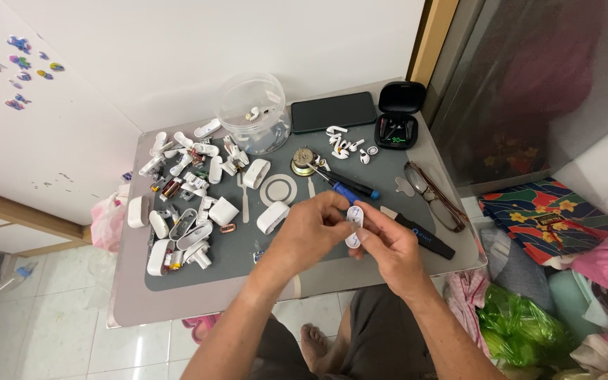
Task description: Assembling and inspecting small electronic components, specifically fitting internal parts into white plastic housings.
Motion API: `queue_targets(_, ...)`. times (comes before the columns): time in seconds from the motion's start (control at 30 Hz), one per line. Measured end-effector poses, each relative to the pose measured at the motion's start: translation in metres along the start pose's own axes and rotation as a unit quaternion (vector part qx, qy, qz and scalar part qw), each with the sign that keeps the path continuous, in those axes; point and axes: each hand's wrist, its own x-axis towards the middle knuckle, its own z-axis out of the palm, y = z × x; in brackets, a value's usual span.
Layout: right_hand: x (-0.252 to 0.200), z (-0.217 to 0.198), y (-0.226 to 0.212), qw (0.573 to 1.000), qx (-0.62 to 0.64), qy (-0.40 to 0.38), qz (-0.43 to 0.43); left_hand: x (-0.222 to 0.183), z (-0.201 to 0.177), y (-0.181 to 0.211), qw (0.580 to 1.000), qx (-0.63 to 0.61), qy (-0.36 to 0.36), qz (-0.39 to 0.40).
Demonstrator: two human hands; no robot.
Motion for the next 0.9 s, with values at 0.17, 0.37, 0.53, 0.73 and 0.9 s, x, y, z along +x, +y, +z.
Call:
queue_targets(0.17,-0.001,0.000,0.001,1.000,0.000,-0.011,-0.024,-0.010,0.023,-0.009,0.992,0.051,0.112,0.022)
queue_targets(0.37,-0.003,-0.001,0.002,0.999,-0.003,-0.014,-0.045,-0.010,0.032,-0.017,0.973,0.160,0.145,0.087)
queue_targets(0.53,-0.002,-0.002,0.004,0.998,-0.007,-0.025,-0.050,-0.014,0.027,-0.012,0.968,0.171,0.145,0.112)
queue_targets(0.73,-0.004,-0.005,0.007,0.997,-0.016,-0.021,-0.068,-0.016,0.027,-0.007,0.968,0.175,0.141,0.112)
queue_targets(0.9,-0.004,-0.004,0.010,0.998,-0.013,-0.006,-0.064,-0.018,0.028,-0.010,0.944,0.180,0.178,0.211)
